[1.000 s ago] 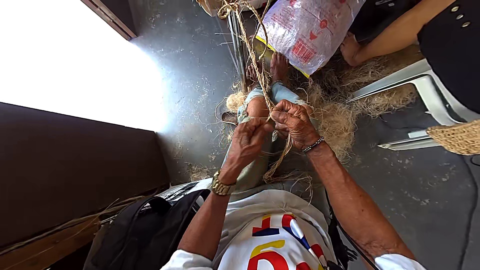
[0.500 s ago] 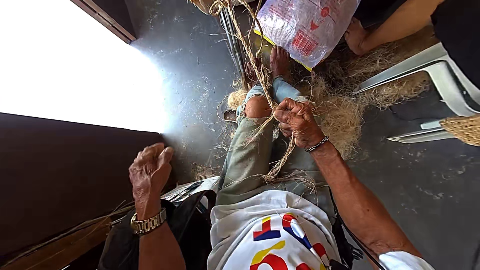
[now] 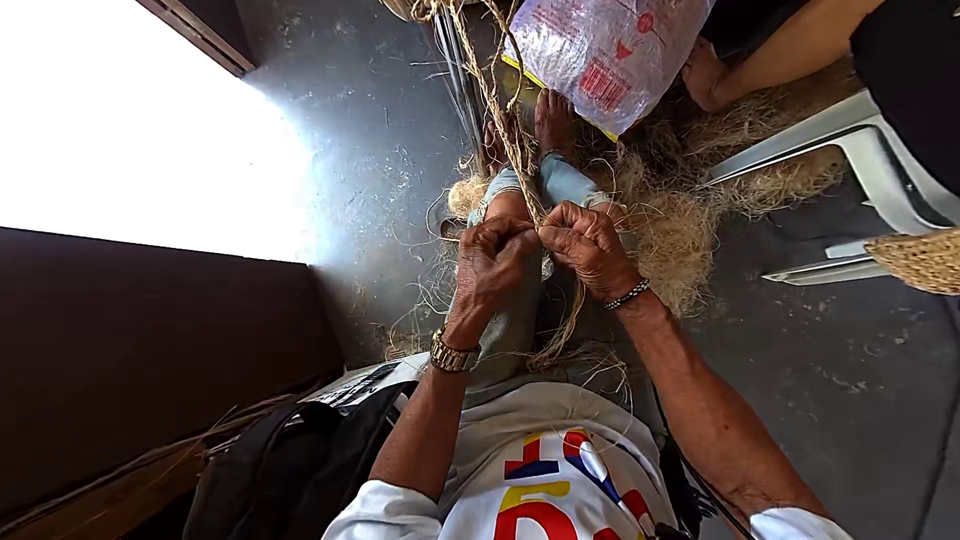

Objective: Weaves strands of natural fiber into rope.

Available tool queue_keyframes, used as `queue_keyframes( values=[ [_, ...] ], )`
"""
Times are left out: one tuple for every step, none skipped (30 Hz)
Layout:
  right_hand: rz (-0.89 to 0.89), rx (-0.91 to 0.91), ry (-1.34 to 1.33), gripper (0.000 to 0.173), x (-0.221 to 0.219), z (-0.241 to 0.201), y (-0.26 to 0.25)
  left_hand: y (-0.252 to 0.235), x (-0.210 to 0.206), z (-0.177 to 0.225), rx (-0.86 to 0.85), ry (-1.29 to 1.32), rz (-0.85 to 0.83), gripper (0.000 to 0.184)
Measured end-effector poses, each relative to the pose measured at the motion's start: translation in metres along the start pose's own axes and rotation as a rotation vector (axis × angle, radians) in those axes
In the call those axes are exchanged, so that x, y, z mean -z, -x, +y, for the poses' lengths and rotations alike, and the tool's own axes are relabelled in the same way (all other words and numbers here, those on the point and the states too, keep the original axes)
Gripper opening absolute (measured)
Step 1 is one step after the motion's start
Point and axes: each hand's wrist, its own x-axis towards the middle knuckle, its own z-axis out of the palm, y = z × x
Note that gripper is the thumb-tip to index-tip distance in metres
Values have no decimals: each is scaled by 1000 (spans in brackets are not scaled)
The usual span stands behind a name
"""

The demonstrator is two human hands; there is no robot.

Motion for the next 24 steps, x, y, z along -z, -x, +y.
queue_keyframes(
  values=[
    [-9,15,29,12,0,0,0,-1,0,-2,14,50,5,13],
    [-23,28,45,12,0,-1,-1,-1,1,-3,37,104,0,14],
    [-35,38,55,12,-1,-2,-1,-2,2,-4,56,161,-6,15],
    [-49,48,64,12,0,-4,-1,-3,3,-6,72,206,-17,15],
    [-56,61,74,11,0,-6,-2,-4,5,-7,86,247,-29,15],
    [-66,69,91,11,1,-8,-2,-6,6,-8,99,284,-42,14],
    [-77,76,117,11,2,-9,-1,-7,6,-9,107,319,-50,14],
    [-87,82,138,12,4,-11,-1,-8,5,-10,109,341,-57,14],
    [-96,87,157,12,5,-12,0,-8,5,-11,110,355,-62,14],
    [-107,91,179,12,7,-13,0,-8,6,-11,111,362,-66,13],
    [-121,101,208,12,9,-13,1,-8,6,-12,109,369,-70,13],
    [-132,116,238,12,12,-14,2,-8,6,-12,103,377,-74,12],
    [-142,134,269,12,15,-14,1,-9,6,-13,94,386,-77,12],
    [-147,149,298,12,17,-15,-1,-9,6,-14,88,392,-81,12],
    [-153,156,323,14,19,-15,-4,-9,6,-15,84,394,-79,11],
    [-161,152,335,14,22,-16,-7,-8,6,-15,84,393,-74,11],
    [-160,141,343,15,24,-18,-8,-8,5,-16,83,388,-69,11],
    [-150,123,352,16,25,-20,-8,-8,5,-16,82,382,-62,11],
    [-126,106,368,18,26,-23,-8,-8,4,-16,83,377,-53,11],
    [-81,101,386,19,27,-24,-8,-7,4,-16,84,375,-46,11],
    [-40,119,430,21,29,-26,-7,-7,4,-17,86,374,-42,11],
    [8,153,493,21,31,-28,-6,-6,3,-17,89,377,-38,11],
    [63,201,542,22,31,-32,-5,-6,2,-17,90,375,-33,10],
    [116,264,568,22,31,-36,-5,-6,2,-17,90,372,-28,11]
  ],
)
